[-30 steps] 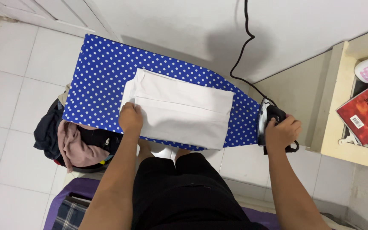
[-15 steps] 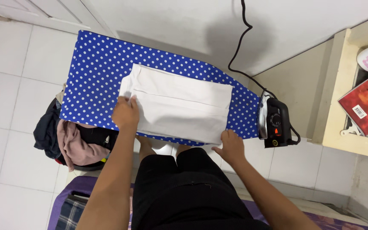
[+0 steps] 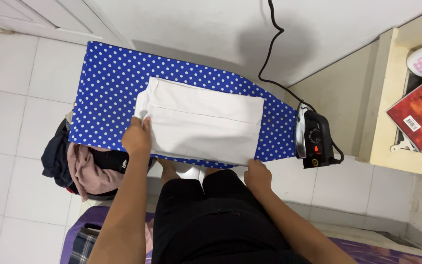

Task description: The person irons a white shirt on a blue polka-dotted ironing board. They repeatedly smooth the fabric, adjust the shirt's position, and use a black iron to press different sections until the garment is flat and wrinkle-free.

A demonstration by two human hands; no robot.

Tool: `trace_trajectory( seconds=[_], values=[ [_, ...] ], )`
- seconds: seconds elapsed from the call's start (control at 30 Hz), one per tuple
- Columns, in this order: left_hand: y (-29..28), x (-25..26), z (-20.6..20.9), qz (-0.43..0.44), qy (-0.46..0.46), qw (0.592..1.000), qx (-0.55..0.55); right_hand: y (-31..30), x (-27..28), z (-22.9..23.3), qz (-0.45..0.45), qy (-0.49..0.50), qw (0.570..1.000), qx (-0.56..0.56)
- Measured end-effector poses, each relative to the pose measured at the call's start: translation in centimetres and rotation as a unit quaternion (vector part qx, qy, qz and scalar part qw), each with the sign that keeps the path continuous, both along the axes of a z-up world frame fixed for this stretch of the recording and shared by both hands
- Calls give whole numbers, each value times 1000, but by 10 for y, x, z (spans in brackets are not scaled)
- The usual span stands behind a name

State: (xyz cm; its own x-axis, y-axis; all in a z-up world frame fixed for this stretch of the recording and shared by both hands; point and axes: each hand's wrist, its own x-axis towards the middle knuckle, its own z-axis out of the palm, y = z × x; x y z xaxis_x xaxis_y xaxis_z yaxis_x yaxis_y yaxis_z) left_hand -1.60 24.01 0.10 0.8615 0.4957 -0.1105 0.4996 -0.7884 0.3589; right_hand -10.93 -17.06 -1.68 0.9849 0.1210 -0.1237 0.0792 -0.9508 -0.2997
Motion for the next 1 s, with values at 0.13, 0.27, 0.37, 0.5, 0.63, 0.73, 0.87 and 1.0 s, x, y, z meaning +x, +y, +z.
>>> trace_trajectory(
  seconds=[0.13, 0.27, 0.37, 0.5, 0.63, 0.73, 0.87, 1.0],
  values=[
    [1, -11, -8, -19, -30, 999, -17, -8, 5, 26, 26, 25, 999, 40],
    [6, -14, -8, -18, -34, 998, -40, -31, 39, 48, 44, -81, 996, -1],
    [10, -5, -3, -5, -99, 990, -103, -88, 77, 64, -104, -224, 966, -71],
    [2, 23, -4, 3, -75, 987, -139, -147, 113, 62, -180, -233, 949, -110],
    [-9, 37, -5, -7, -109, 986, -122, -169, 144, 58, -296, 3, 955, -31],
    [-16, 33, -1, 81, -83, 987, -111, -159, 162, 65, -296, 24, 955, -18],
    [-15, 40, 5, 34, -171, 982, -77, -110, 175, 85, -189, -43, 979, -66],
    [-19, 56, 5, 44, -118, 981, -146, -55, 202, 94, 18, -39, 997, -68]
  ],
)
